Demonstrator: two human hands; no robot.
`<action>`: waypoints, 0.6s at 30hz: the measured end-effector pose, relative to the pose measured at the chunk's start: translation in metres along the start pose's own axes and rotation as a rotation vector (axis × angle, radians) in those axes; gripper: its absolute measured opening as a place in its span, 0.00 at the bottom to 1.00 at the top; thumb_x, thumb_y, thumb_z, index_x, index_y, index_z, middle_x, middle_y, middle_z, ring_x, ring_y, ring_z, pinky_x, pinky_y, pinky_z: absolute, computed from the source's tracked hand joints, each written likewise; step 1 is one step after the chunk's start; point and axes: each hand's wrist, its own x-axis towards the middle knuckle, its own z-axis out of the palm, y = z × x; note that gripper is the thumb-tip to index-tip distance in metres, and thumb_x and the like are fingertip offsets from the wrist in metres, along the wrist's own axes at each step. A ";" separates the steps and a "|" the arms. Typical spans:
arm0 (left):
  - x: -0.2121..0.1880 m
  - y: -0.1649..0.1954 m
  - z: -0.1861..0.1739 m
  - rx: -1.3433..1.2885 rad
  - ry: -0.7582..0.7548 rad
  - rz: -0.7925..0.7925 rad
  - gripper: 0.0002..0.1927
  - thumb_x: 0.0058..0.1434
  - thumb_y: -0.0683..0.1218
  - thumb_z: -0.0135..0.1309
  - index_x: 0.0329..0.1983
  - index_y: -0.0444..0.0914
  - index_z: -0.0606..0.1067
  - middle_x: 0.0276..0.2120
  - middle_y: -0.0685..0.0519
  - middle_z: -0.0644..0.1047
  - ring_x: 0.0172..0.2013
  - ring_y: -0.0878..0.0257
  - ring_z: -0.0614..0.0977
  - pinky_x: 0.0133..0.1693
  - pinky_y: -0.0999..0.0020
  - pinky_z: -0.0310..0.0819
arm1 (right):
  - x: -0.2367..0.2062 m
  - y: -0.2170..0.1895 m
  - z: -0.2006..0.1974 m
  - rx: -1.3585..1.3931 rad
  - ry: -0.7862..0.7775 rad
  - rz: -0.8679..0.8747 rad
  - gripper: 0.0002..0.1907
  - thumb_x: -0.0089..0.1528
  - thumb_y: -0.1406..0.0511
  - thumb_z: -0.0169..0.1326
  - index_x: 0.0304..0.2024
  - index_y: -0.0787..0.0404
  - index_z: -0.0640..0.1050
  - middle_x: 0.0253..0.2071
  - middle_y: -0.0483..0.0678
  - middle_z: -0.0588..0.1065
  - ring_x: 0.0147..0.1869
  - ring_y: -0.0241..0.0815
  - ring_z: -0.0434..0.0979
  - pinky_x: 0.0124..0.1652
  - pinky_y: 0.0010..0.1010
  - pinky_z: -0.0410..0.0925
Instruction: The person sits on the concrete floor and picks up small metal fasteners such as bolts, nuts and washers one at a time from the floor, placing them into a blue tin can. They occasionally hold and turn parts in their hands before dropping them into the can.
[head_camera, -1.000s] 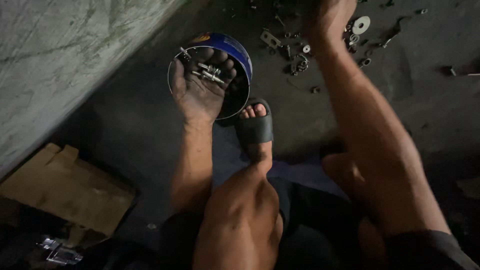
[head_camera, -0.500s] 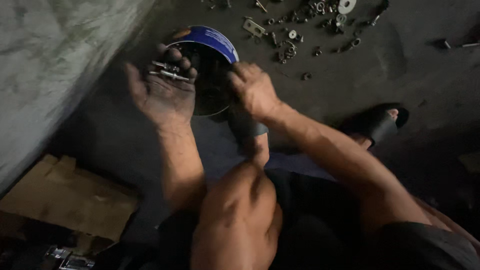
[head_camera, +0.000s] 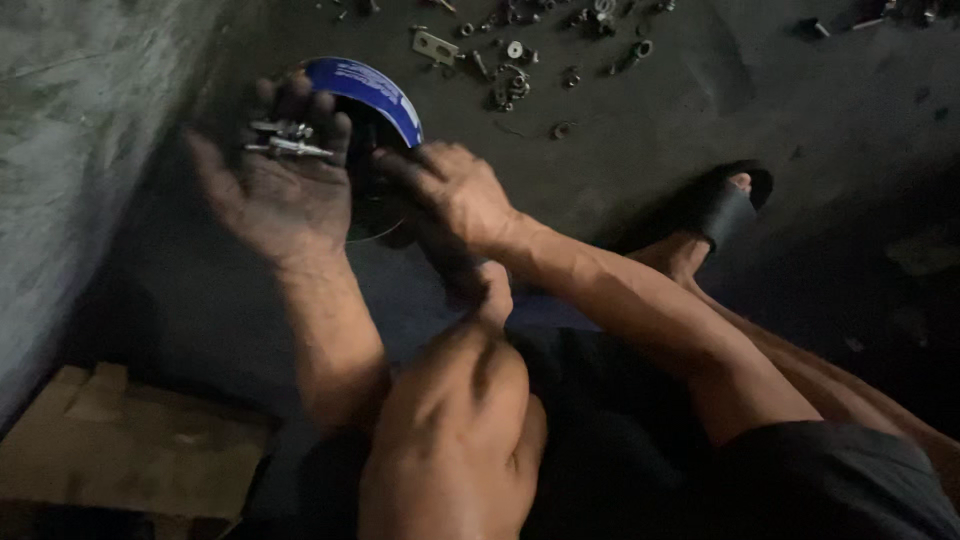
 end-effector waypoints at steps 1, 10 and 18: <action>-0.001 0.001 -0.001 -0.009 -0.001 -0.003 0.35 0.74 0.67 0.40 0.59 0.32 0.76 0.53 0.40 0.80 0.55 0.50 0.83 0.59 0.55 0.79 | -0.007 0.012 -0.001 -0.008 0.056 0.052 0.25 0.58 0.62 0.60 0.56 0.65 0.77 0.50 0.59 0.75 0.53 0.59 0.75 0.51 0.45 0.70; -0.006 -0.002 -0.013 0.040 -0.008 0.027 0.35 0.76 0.67 0.39 0.58 0.31 0.76 0.52 0.39 0.80 0.53 0.50 0.84 0.58 0.55 0.80 | -0.059 0.200 -0.108 -0.089 0.867 0.609 0.16 0.73 0.59 0.54 0.46 0.68 0.78 0.36 0.51 0.75 0.37 0.47 0.71 0.37 0.40 0.67; -0.004 0.000 -0.008 0.008 -0.012 -0.007 0.37 0.74 0.68 0.37 0.58 0.31 0.76 0.52 0.40 0.81 0.54 0.50 0.84 0.59 0.55 0.80 | -0.049 0.220 -0.140 -0.130 0.763 0.426 0.21 0.73 0.54 0.60 0.45 0.68 0.75 0.36 0.49 0.76 0.37 0.44 0.75 0.38 0.38 0.73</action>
